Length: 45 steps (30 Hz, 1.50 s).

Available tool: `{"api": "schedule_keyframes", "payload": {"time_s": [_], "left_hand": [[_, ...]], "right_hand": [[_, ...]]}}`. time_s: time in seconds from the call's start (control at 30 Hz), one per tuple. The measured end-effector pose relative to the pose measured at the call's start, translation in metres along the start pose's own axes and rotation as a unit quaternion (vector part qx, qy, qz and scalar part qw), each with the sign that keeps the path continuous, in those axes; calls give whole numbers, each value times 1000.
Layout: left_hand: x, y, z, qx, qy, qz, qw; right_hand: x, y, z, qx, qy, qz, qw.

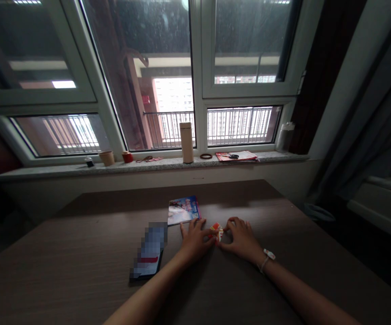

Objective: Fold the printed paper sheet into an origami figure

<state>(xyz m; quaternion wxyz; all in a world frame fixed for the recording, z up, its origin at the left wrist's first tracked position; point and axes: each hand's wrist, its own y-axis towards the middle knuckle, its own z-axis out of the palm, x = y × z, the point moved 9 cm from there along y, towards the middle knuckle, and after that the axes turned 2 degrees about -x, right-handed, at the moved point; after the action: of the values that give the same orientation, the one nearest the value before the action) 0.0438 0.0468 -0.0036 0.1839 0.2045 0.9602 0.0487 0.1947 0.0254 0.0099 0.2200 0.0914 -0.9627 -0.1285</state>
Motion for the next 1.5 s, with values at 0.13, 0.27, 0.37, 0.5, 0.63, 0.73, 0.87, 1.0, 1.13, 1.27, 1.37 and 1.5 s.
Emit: {"api": "schedule_keyframes", "payload": {"time_s": [0.13, 0.27, 0.37, 0.5, 0.63, 0.73, 0.87, 1.0, 1.13, 1.27, 1.37, 1.5], "left_hand": [[-1, 0, -1, -8, -3, 4, 1000], [-1, 0, -2, -13, -4, 7, 1000], [-1, 0, -2, -13, -2, 11, 1000], [-1, 0, -1, -6, -4, 12, 1000], [-2, 1, -1, -3, 2, 9, 1000], [-2, 1, 0, 1, 8, 8, 1000], [-2, 1, -1, 0, 11, 11, 1000], [-2, 1, -1, 6, 6, 7, 1000], [-2, 1, -1, 9, -1, 8, 1000], [-1, 1, 0, 13, 4, 6, 1000], [-2, 1, 0, 17, 6, 5, 1000], [-4, 0, -1, 27, 12, 4, 1000]], "right_hand": [[0, -1, 0, -5, 7, -13, 1000], [-6, 2, 2, 2, 33, -17, 999], [-13, 5, 0, -16, 46, -7, 999], [-11, 6, -3, -36, 39, -19, 998], [-5, 5, -6, -50, 14, -35, 998], [-2, 5, -7, -56, 2, -37, 998], [-1, 7, -7, -55, -8, -26, 998], [-1, 9, -9, -65, -21, -16, 998], [-1, 11, -9, -71, -32, -8, 997], [-1, 13, -10, -78, -49, -2, 996], [-1, 15, -8, -74, -63, -2, 995], [-3, 18, -7, -68, -74, 3, 995]]}}
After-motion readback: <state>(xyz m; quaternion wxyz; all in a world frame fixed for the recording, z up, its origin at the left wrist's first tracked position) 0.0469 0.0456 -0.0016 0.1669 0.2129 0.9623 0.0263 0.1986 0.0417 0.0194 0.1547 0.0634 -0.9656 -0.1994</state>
